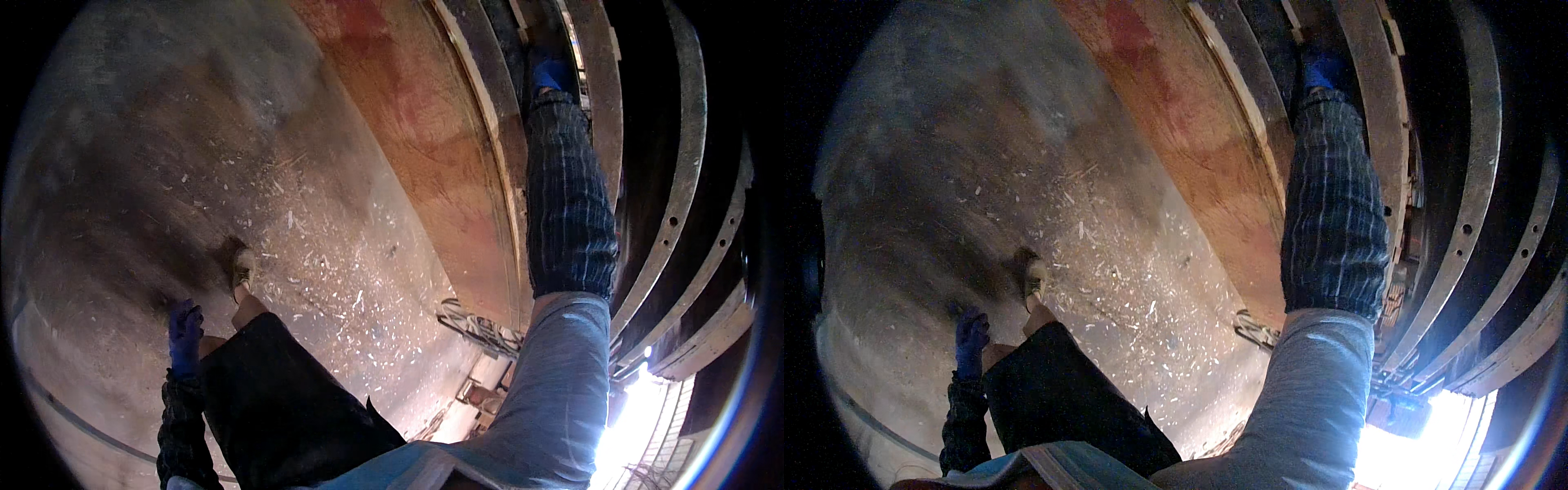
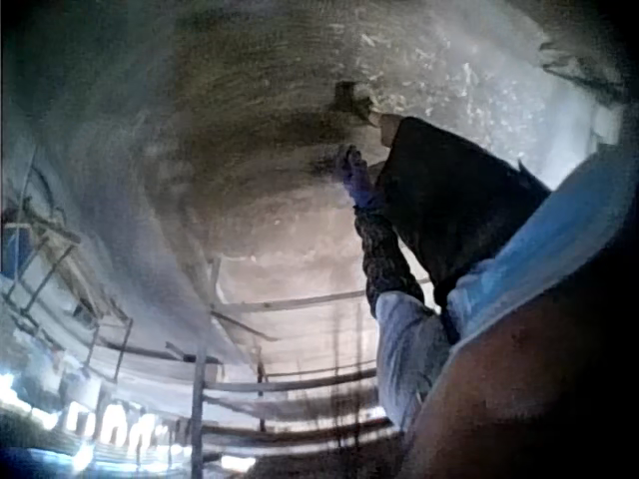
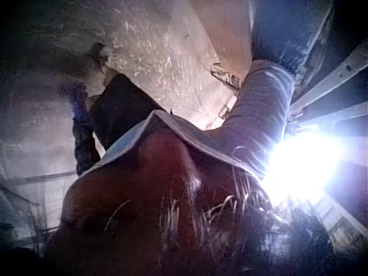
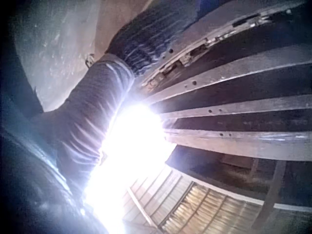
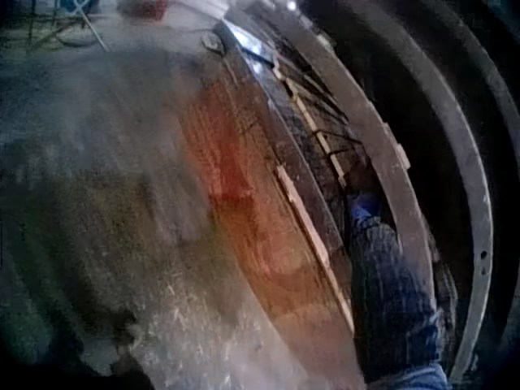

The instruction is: The person lifts and stacks large wooden planks and boards in a workshop. They move planks from a pile to a metal rack, arranging them in layers. The person also picks up and places smaller wooden pieces and scrap wood on the floor.

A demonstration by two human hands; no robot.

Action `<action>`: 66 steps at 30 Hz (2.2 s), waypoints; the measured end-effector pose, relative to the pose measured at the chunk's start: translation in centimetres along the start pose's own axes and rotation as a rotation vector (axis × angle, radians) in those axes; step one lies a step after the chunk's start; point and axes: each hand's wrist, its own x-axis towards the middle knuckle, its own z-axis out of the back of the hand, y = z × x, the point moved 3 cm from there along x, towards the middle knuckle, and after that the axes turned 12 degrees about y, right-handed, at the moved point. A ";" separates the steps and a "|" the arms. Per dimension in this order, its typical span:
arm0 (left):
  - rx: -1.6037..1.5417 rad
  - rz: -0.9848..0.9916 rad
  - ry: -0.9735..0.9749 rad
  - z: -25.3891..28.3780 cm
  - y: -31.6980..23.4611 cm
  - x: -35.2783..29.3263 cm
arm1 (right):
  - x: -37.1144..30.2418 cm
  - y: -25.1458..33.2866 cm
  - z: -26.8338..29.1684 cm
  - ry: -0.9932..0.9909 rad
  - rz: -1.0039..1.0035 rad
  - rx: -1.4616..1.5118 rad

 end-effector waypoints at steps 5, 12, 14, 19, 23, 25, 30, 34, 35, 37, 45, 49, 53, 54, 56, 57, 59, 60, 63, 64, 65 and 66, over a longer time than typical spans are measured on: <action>-0.013 0.042 -0.101 -1.8 -2.0 -1.2 | 0.7 3.6 -2.1 0.320 -0.253 -0.283; -0.058 -0.030 -0.083 -1.1 -1.4 -1.8 | -2.4 0.9 -1.3 0.288 -0.214 -0.067; -0.079 -0.010 -0.138 -2.5 -3.2 -2.2 | -3.0 1.4 -0.2 0.230 -0.223 0.084; -0.126 -0.053 -0.112 -4.0 -8.5 -2.1 | -5.5 10.8 4.8 0.114 -0.422 0.833; -0.126 -0.143 -0.092 -1.8 -9.8 -1.7 | -7.0 22.3 11.3 -0.010 -0.013 0.779; -0.031 -0.100 -0.097 -3.0 -14.4 -2.6 | -8.8 26.6 13.2 0.049 0.155 0.595; -0.005 0.067 0.035 2.7 -13.8 -2.0 | -17.3 30.9 11.6 0.300 -0.038 0.726; 0.148 0.166 0.080 6.2 -16.2 -1.6 | -26.0 33.1 11.4 0.463 -0.351 0.866; 0.182 0.172 0.078 7.3 -16.4 -1.4 | -27.6 33.6 12.0 0.504 -0.393 0.880; 0.132 0.185 0.089 9.3 -16.2 -0.3 | -30.8 34.1 13.2 0.588 -0.476 0.893; 0.277 0.185 0.199 4.1 -12.8 1.9 | -40.8 29.0 16.5 0.632 -0.609 0.686; 0.271 0.261 0.247 -1.9 -8.2 0.8 | -47.5 19.1 16.9 0.354 -0.754 0.604; 0.307 0.223 0.261 -7.2 -2.6 -1.4 | -56.3 3.7 16.3 0.142 -0.844 0.483; 0.324 0.218 0.266 -8.3 -0.8 -1.8 | -58.3 -0.3 15.4 0.016 -0.890 0.618; 0.340 0.224 0.220 -9.5 3.5 -1.7 | -61.3 -7.3 13.4 -0.222 -0.954 0.901; 0.333 0.221 0.175 -10.7 6.2 -1.7 | -60.5 -9.2 13.5 0.122 -0.810 0.179; 0.264 0.190 0.166 -13.6 11.8 -2.9 | -62.5 -14.6 12.3 0.217 -0.907 0.120; 0.235 0.173 0.160 -15.9 13.4 -3.4 | -63.8 -16.9 11.3 0.173 -0.924 0.155; 0.362 0.242 0.211 -24.2 20.1 -6.2 | -66.6 -24.0 9.1 0.167 -0.636 0.014; 0.389 0.255 0.263 -26.6 22.2 -7.1 | -67.4 -26.1 8.5 0.124 -0.713 0.043; 0.490 0.190 0.337 -28.7 24.1 -7.9 | -68.5 -28.4 8.8 0.220 -0.569 -0.004; 0.588 0.124 0.413 -30.4 25.9 -8.8 | -69.4 -30.0 9.1 0.313 -0.422 -0.051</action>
